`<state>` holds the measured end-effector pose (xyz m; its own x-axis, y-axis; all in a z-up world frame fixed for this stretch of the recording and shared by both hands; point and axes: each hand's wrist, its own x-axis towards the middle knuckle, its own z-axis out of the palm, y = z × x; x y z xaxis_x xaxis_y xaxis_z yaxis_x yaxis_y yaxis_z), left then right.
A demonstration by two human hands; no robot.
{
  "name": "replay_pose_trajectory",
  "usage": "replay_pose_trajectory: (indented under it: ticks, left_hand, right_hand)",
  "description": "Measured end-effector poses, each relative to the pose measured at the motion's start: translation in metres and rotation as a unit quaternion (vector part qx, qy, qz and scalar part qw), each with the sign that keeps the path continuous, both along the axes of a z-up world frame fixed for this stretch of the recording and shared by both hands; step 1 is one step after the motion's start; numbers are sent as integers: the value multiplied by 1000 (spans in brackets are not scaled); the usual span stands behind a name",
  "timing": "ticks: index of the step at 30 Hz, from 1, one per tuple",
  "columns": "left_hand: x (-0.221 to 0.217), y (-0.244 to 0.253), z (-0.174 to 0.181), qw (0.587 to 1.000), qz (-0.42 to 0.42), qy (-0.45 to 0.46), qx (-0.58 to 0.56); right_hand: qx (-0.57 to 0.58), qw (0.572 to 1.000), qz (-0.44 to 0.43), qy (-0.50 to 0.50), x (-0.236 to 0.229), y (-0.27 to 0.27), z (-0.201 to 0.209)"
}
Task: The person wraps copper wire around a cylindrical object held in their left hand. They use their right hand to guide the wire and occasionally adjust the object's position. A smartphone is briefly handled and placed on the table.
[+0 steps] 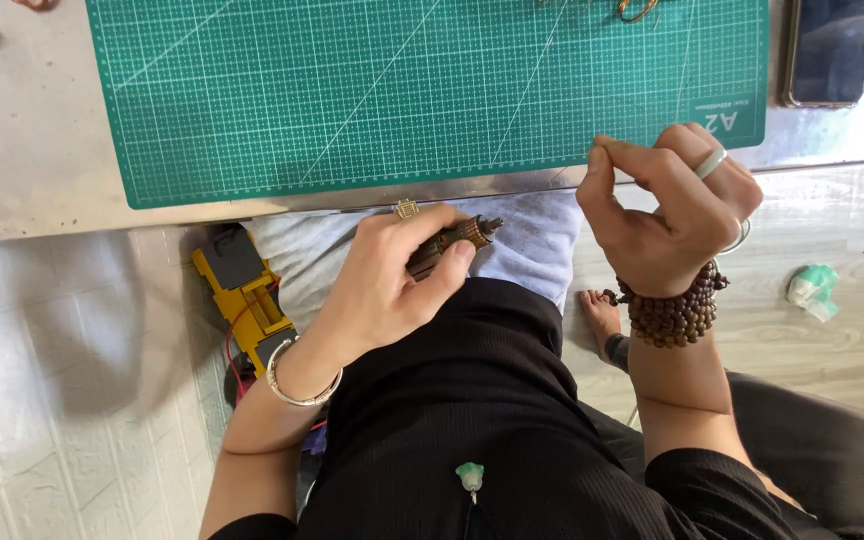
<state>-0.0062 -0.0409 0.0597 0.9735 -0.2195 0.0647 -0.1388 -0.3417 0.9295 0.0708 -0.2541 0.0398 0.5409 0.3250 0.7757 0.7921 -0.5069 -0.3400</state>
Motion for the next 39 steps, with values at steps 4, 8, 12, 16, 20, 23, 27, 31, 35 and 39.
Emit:
replay_pose_trajectory:
  ticks: [4, 8, 12, 16, 20, 23, 27, 31, 35, 39]
  left_hand:
    - [0, -1, -4, 999, -5, -36, 4]
    - [1, 1, -4, 999, 2, -50, 17]
    - [3, 2, -11, 997, 21, -73, 20]
    - [4, 4, -17, 994, 35, -90, 44]
    - [2, 3, -26, 981, 74, -145, 105]
    - [1, 2, -29, 963, 101, -194, 157]
    - [2, 3, -22, 933, 115, -259, 222]
    - [3, 9, -39, 931, 144, -273, 197]
    - [4, 8, -43, 936, 135, -271, 181]
    - [0, -2, -45, 946, 123, -261, 147]
  right_hand:
    - [-1, 1000, 14, -11, 1, -1, -2]
    - [-7, 1000, 28, 13, 2, -1, 2]
    - [-62, 991, 58, 108, 0, -5, 11]
    - [-133, 981, 64, 125, -6, -4, 18]
    - [-103, 972, 169, 127, -18, 8, 13]
    - [-103, 974, 174, 97, -27, 26, 28]
    - [-92, 967, 122, 206, -39, 31, 24]
    - [23, 929, 157, 334, -34, 31, 28]
    - [108, 767, 359, 522, -29, 26, 29]
    - [165, 761, 415, 470, -31, 29, 25]
